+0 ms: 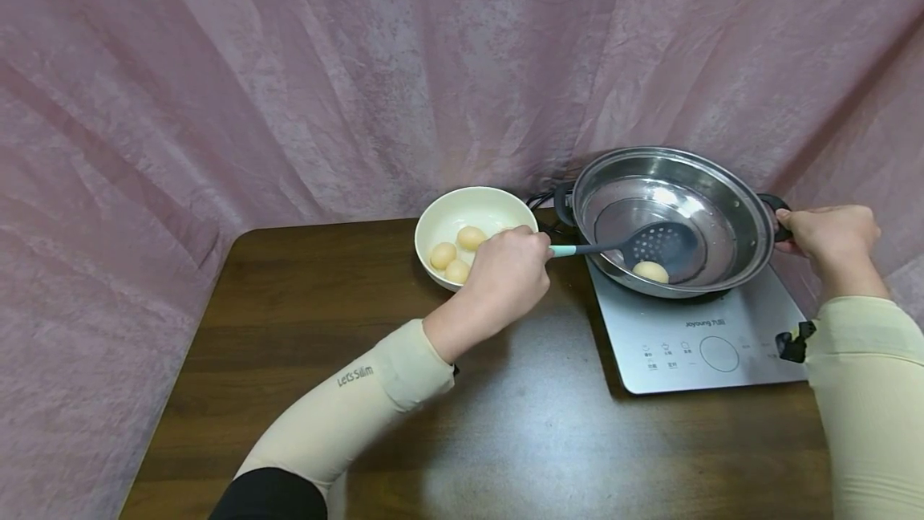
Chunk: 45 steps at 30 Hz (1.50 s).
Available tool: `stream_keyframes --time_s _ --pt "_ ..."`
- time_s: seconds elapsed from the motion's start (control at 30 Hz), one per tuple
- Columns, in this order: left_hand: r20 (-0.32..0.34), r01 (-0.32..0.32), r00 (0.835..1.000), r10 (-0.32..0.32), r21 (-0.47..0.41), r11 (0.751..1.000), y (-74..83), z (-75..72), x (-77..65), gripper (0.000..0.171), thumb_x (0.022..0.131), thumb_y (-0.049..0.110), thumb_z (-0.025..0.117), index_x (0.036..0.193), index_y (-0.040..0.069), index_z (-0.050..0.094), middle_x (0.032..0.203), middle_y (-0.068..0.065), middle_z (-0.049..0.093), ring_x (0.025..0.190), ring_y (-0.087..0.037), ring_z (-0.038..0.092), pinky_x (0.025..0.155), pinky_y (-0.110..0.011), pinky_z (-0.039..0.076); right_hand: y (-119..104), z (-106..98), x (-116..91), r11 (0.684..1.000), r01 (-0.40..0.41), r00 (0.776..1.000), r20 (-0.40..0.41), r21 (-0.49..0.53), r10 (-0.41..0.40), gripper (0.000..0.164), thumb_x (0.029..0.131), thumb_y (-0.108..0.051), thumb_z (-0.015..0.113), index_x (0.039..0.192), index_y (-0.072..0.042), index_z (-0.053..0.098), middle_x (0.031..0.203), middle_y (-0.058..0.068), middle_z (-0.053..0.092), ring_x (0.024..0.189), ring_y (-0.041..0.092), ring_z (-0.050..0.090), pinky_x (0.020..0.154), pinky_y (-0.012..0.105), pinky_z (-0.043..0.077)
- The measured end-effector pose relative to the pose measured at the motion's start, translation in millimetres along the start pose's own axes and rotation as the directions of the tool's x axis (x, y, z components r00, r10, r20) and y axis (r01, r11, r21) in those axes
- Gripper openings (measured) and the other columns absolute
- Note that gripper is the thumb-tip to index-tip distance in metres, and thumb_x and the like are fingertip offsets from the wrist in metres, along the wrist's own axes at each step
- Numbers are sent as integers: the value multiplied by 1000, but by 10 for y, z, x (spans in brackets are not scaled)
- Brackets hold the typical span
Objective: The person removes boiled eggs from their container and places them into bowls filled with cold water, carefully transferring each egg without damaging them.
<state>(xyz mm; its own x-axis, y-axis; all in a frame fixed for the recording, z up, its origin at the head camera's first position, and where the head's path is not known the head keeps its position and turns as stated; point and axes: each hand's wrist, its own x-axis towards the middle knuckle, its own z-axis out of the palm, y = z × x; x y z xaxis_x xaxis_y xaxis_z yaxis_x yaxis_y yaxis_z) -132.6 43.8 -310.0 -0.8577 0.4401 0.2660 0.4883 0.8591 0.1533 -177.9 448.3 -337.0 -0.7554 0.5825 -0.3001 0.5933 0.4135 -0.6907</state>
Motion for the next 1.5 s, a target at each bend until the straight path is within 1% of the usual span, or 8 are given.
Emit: stream_keyframes --time_s 0.4,0.6,0.8,1.03,1.17,1.27,1.4,1.5 --pt "64 20 998 -16 -66 998 49 -30 7 19 88 24 59 70 20 62 67 3 56 63 -18 57 52 -35 46 9 7 6 1000 6 1000 8 3 -6 59 89 -31 58 132 8 44 39 -17 47 44 3 61 50 25 53" --pt "89 51 995 -37 -156 986 20 -44 20 20 90 24 58 71 22 65 66 7 58 63 -14 57 54 -33 46 -12 2 -12 1000 2 1000 11 11 -2 60 89 -31 58 133 7 43 38 -17 47 44 2 61 50 25 53" --pt "166 142 981 -96 -291 946 -22 -49 56 15 90 23 59 84 20 72 68 10 62 64 -11 57 56 -28 45 -15 3 -16 1000 3 1000 14 14 -3 60 89 -32 58 133 7 43 37 -16 48 45 3 62 51 25 53" --pt "279 250 951 -134 -435 865 -105 -27 105 17 89 21 59 78 17 71 67 8 60 61 -10 53 56 -24 43 -2 3 -4 1000 -3 1000 14 7 3 59 90 -31 57 133 7 44 39 -17 48 46 3 62 52 25 54" --pt "296 280 944 -147 -481 831 -159 -25 128 20 89 22 60 72 18 70 60 7 56 58 -10 51 55 -24 42 -18 0 -12 1000 -18 1000 5 13 18 59 89 -31 58 133 5 44 39 -17 47 46 2 62 52 25 54" --pt "289 290 945 -155 -516 806 -185 -29 137 22 89 22 60 69 19 69 57 9 56 56 -10 50 54 -25 40 -20 -2 -17 999 -31 1000 0 15 31 59 89 -31 59 134 4 44 38 -17 47 46 3 62 52 26 54" --pt "285 310 942 -179 -529 790 -209 -27 135 24 89 23 60 68 19 69 55 10 55 55 -11 48 54 -25 38 -15 -2 -24 999 -40 999 -8 -3 40 60 89 -33 58 134 3 44 36 -16 47 44 3 61 50 26 53" --pt "277 326 938 -208 -510 796 -223 -28 124 23 90 24 59 69 20 70 56 9 53 57 -12 48 54 -26 38 -14 -4 -32 999 -41 999 -9 -10 41 60 89 -35 58 134 3 44 36 -16 48 44 3 61 49 26 53"
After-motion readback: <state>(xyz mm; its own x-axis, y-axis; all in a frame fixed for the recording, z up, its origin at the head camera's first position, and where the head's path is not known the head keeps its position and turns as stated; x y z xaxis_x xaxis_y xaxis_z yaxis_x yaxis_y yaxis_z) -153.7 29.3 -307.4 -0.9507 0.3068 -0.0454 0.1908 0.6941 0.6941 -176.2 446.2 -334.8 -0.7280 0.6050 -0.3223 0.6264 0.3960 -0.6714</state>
